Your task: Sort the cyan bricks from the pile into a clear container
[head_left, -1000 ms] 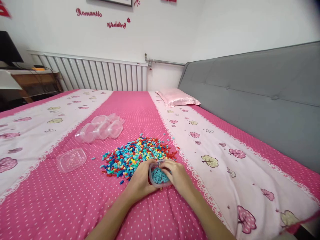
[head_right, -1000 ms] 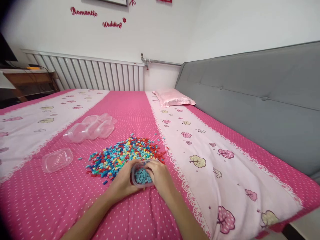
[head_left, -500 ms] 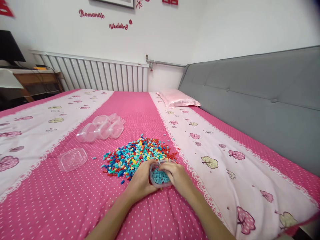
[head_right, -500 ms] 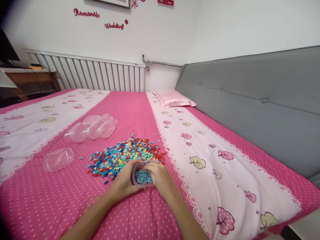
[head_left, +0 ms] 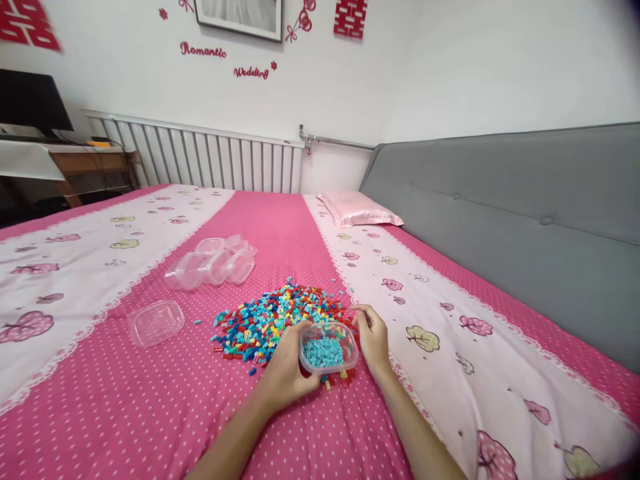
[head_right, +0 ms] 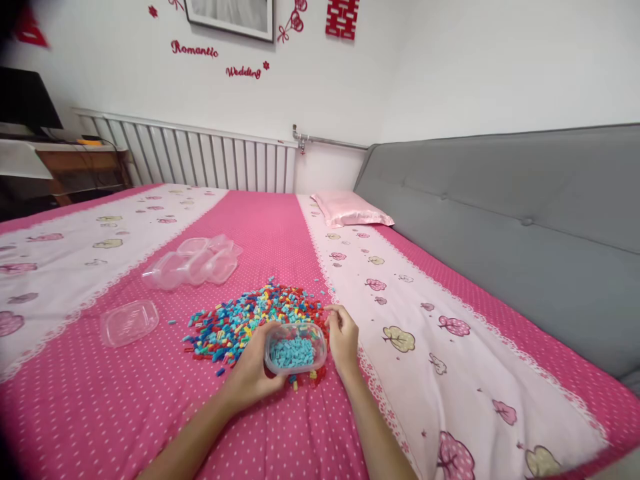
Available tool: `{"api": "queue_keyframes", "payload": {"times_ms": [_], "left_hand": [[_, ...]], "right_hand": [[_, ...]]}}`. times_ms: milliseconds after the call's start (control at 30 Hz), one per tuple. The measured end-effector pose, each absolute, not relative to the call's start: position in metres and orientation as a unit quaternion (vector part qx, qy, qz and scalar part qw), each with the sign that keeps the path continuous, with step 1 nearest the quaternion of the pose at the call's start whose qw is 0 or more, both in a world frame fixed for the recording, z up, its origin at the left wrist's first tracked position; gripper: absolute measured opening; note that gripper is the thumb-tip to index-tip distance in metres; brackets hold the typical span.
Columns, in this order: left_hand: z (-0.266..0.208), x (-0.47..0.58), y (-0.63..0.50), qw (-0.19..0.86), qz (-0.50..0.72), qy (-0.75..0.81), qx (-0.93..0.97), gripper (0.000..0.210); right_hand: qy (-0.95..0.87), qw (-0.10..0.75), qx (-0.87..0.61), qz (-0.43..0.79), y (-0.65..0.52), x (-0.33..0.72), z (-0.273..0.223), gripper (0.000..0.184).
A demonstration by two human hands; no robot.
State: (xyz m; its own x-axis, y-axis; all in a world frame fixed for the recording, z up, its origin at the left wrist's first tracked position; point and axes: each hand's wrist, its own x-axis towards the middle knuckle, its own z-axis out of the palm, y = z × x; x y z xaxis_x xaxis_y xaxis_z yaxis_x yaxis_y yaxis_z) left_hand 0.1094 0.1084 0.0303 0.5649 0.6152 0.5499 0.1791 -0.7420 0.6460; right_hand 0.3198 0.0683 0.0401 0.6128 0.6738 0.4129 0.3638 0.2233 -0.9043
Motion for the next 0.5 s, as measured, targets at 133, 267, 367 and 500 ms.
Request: {"api": "queue_keyframes", "payload": {"times_ms": [133,267,367,500], "left_hand": [[0.026,0.1,0.105,0.26,0.409,0.254,0.837,0.08],[0.022,0.09,0.099,0.261,0.403,0.276,0.832,0.079],[0.022,0.088,0.096,0.264,0.398,0.276,0.834,0.076],[0.022,0.089,0.097,0.267,0.391,0.268,0.839,0.079]], "right_hand": [[-0.427,0.664,-0.604,0.112,0.073,0.311,0.019,0.029],[-0.431,0.654,-0.615,0.093,0.065,0.306,0.002,0.03],[-0.451,0.636,-0.621,0.08,0.062,0.306,0.0,0.03],[-0.461,0.622,-0.628,0.077,0.063,0.305,0.004,0.029]]}}
